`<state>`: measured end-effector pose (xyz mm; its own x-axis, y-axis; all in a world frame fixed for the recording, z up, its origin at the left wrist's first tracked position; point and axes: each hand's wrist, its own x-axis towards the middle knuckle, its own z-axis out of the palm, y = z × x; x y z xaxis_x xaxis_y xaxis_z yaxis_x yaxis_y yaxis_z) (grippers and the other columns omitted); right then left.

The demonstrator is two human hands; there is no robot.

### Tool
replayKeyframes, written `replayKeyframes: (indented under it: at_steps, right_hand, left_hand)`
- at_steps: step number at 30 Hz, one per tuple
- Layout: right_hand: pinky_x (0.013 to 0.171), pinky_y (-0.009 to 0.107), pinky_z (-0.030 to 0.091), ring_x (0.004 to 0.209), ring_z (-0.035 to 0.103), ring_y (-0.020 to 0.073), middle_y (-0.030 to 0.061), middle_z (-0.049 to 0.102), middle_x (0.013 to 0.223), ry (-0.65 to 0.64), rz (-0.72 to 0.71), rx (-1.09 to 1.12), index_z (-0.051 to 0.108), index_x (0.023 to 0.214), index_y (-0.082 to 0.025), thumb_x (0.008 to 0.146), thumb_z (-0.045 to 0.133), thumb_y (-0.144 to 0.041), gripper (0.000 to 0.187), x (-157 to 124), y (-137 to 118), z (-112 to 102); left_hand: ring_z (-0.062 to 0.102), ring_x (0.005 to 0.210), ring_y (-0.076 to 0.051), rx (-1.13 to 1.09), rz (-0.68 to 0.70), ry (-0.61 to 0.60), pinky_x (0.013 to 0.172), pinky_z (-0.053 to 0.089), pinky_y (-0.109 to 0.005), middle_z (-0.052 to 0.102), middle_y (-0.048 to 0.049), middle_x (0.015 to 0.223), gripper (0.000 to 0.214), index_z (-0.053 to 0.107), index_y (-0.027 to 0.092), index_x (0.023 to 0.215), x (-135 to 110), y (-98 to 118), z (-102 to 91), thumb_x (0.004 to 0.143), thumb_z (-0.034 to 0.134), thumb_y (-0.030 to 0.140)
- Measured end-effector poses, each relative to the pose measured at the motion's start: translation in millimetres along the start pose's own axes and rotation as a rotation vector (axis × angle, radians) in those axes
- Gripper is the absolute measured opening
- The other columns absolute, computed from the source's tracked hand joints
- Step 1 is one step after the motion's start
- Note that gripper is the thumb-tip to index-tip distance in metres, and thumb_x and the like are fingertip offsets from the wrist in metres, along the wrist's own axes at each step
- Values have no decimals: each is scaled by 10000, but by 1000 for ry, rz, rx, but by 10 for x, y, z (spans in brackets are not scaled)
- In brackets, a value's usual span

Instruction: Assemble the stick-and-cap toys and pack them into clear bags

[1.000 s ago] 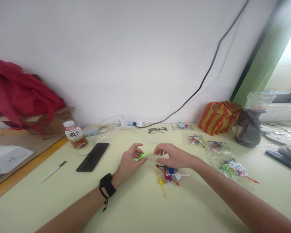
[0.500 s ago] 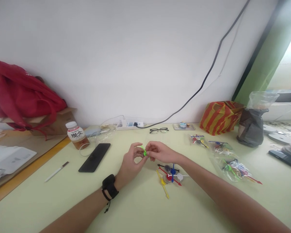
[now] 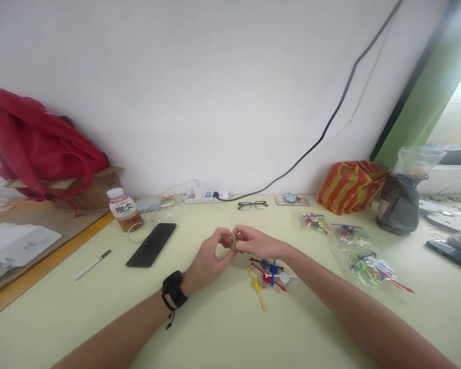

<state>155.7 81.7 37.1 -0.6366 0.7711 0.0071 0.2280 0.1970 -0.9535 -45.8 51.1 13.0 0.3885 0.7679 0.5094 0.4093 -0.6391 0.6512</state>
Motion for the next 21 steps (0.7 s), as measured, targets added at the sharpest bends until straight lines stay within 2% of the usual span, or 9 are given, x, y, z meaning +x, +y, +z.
replayKeyframes:
  at_steps: [3,6,9,12,14,16,19,21]
  right_hand:
    - [619,247,361,709,455,135,-43,519,790,106,-26,-163,505,903,-218,841,507,-167,81,10,21,-43]
    - [637,258,381,735,503,155,-26,541,800,139,35,-435,546,1031,-217,876,463,-147,189,-1,57,-149]
    - [670,282,390,815,561,193,33,636,917,133,102,-665,559,1145,-203,875,593,-213,273,-56,66,-293]
    - [664,299,378,829,578,219,82,675,960,151,133,-740,618,1014,-193,850,681,-282,196,-128,14,-425]
    - [626,296,378,755,587,207,69,692,873,67,172,-764,643,820,-198,819,735,-352,180,-169,-42,-489]
    - [587,287,384,695,596,192,41,705,797,-120,245,-757,658,711,-203,750,801,-420,263,-197,-90,-530]
    - [569,275,396,695,604,181,11,713,777,-360,328,-738,699,718,-208,709,814,-441,260,-212,-122,-558]
    - [563,273,396,686,588,173,3,696,754,-397,334,-741,691,716,-204,716,788,-411,228,-212,-127,-569]
  left_hand:
    - [632,857,-174,50,8,0,817,517,-315,697,-32,951,101,616,214,1032,21,-14,-34,1000,582,304]
    - [645,830,-182,96,-21,0,803,519,-321,713,-28,894,155,632,209,901,35,-95,-65,976,624,345]
    - [675,833,-192,114,-84,-58,784,534,-320,741,-21,900,195,634,213,839,45,-214,-77,934,681,377]
    - [702,889,-217,143,-143,-72,825,560,-347,764,-23,941,138,692,234,921,53,-333,-66,922,680,372]
    - [706,931,-235,184,-164,-42,861,566,-373,768,-31,975,126,715,242,957,55,-391,-54,914,675,354]
    - [701,975,-252,237,-169,-17,896,562,-400,764,-41,1013,126,726,246,976,52,-425,-42,908,671,336]
    - [672,1071,-267,276,-144,6,967,539,-438,744,-51,1079,150,718,254,1045,42,-431,-27,923,653,312]
    - [647,1122,-268,270,-116,25,1006,522,-452,727,-56,1116,166,705,258,1086,33,-416,-18,936,645,296]
